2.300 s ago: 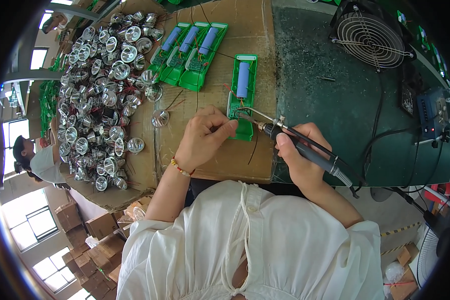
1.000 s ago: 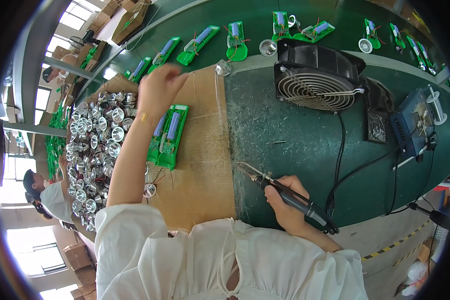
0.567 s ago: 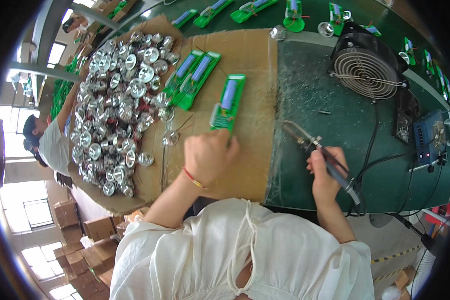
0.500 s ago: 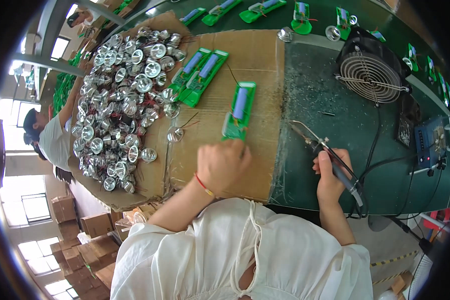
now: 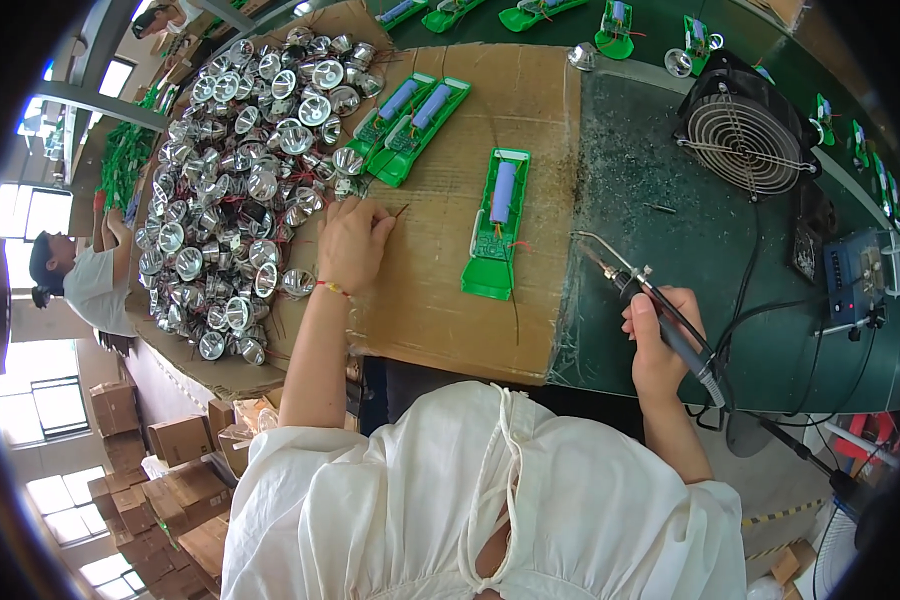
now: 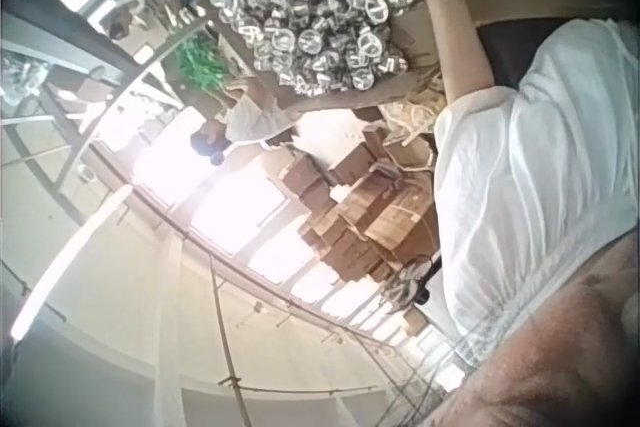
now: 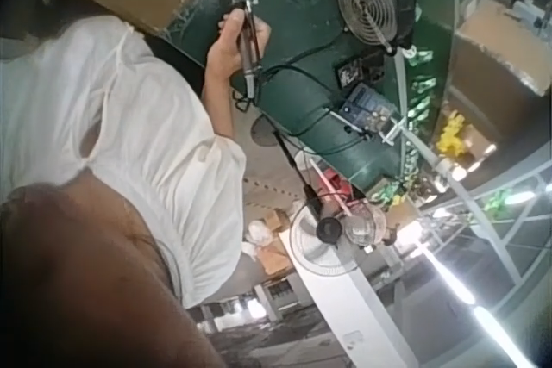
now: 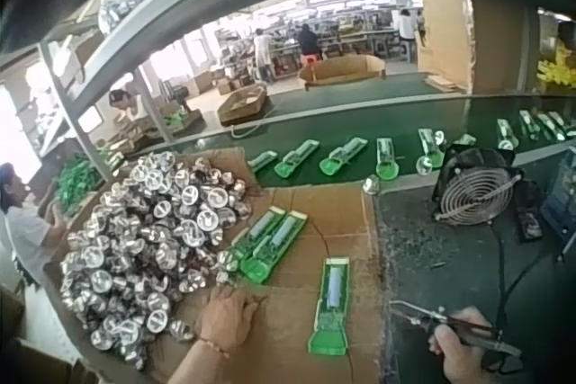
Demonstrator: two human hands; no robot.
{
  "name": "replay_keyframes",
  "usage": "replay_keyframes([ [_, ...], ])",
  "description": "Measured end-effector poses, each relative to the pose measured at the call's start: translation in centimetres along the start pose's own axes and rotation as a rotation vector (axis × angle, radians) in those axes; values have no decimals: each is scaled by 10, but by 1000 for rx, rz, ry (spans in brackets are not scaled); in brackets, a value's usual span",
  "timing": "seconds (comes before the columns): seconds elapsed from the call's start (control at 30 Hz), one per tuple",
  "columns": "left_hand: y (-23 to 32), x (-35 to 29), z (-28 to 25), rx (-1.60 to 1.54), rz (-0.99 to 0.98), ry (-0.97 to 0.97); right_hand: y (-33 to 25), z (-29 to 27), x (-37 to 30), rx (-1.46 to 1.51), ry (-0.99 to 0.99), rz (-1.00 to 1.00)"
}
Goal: Soldering internal components including wires and batteries into plastic housings for handheld lights.
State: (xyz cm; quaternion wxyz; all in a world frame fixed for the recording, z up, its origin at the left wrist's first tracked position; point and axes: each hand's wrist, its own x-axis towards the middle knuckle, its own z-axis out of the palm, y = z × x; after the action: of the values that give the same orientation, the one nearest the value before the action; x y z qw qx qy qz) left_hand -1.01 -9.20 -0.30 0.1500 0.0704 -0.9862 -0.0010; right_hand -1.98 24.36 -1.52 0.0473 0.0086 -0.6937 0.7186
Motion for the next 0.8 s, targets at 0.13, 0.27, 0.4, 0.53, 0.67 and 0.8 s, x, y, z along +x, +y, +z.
replay_keyframes([
  [0.13, 23, -12, -23, -763, -254, -205, -9, 2, -7, 10, -62, -53],
  [0.27, 65, -32, -41, -1032, -522, -437, -14, 11, -13, 18, -243, -93],
  [0.4, 80, -38, -28, -1040, -496, -386, -8, 20, -11, -64, -380, -140],
  [0.53, 80, -40, -17, -993, -421, -213, -7, 25, -10, -79, -371, -144],
  [0.67, 73, -41, -16, -837, -293, -207, -4, 29, -10, -21, -316, -96],
  [0.8, 78, -36, -18, -910, -449, -215, -3, 29, -10, -51, -298, -90],
])
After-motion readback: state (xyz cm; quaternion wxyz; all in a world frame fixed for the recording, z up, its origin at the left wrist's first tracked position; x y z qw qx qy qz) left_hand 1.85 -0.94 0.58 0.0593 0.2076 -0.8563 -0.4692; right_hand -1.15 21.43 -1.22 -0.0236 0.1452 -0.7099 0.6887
